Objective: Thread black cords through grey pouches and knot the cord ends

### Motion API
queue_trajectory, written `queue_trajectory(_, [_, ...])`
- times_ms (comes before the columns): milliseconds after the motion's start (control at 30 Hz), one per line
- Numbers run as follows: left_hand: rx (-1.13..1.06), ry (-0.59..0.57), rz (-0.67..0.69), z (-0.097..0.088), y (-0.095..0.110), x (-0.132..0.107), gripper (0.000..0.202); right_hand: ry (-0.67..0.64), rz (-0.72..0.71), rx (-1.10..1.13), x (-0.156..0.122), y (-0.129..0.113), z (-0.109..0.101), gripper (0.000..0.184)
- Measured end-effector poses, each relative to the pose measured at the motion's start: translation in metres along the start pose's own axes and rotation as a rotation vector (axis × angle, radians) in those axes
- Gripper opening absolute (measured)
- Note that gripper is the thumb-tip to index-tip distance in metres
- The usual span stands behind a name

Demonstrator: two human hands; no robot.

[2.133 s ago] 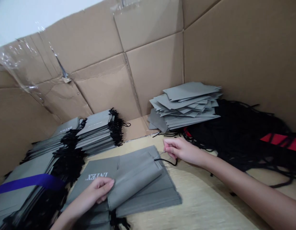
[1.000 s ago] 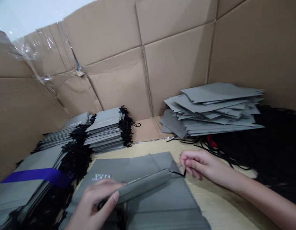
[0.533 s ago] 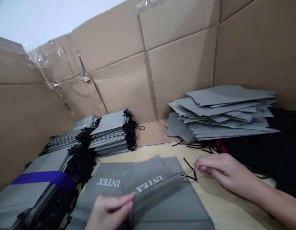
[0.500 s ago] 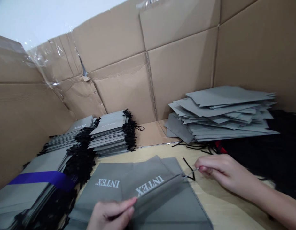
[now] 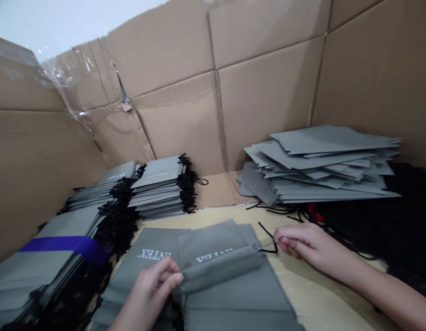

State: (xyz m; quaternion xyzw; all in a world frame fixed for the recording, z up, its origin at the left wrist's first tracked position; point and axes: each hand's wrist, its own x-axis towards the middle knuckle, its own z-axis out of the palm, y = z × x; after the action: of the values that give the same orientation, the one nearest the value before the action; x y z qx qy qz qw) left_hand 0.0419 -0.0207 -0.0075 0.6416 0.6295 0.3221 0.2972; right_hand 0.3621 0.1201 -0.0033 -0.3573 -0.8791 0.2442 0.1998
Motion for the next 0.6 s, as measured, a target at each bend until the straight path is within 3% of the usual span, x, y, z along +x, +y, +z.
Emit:
queue_trajectory(233, [0.236,0.0,0.204,-0.013,0.002,-0.005,0.032,0.039,-0.026,0.002,-0.004,-0.014,-0.001,0.039])
queue_trajectory(333, [0.252,-0.135,0.36,-0.018,0.009,-0.01,0.034,0.016,-0.04,0.002,-0.005,-0.012,-0.003,0.037])
queue_trajectory(467, [0.314,-0.262,0.435,-0.017,0.018,-0.015,0.031,-0.031,-0.045,-0.007,-0.002,-0.004,-0.006,0.034])
queue_trajectory(600, [0.644,-0.176,0.62,-0.008,0.018,-0.014,0.026,-0.044,-0.042,-0.043,0.001,-0.001,-0.005,0.031])
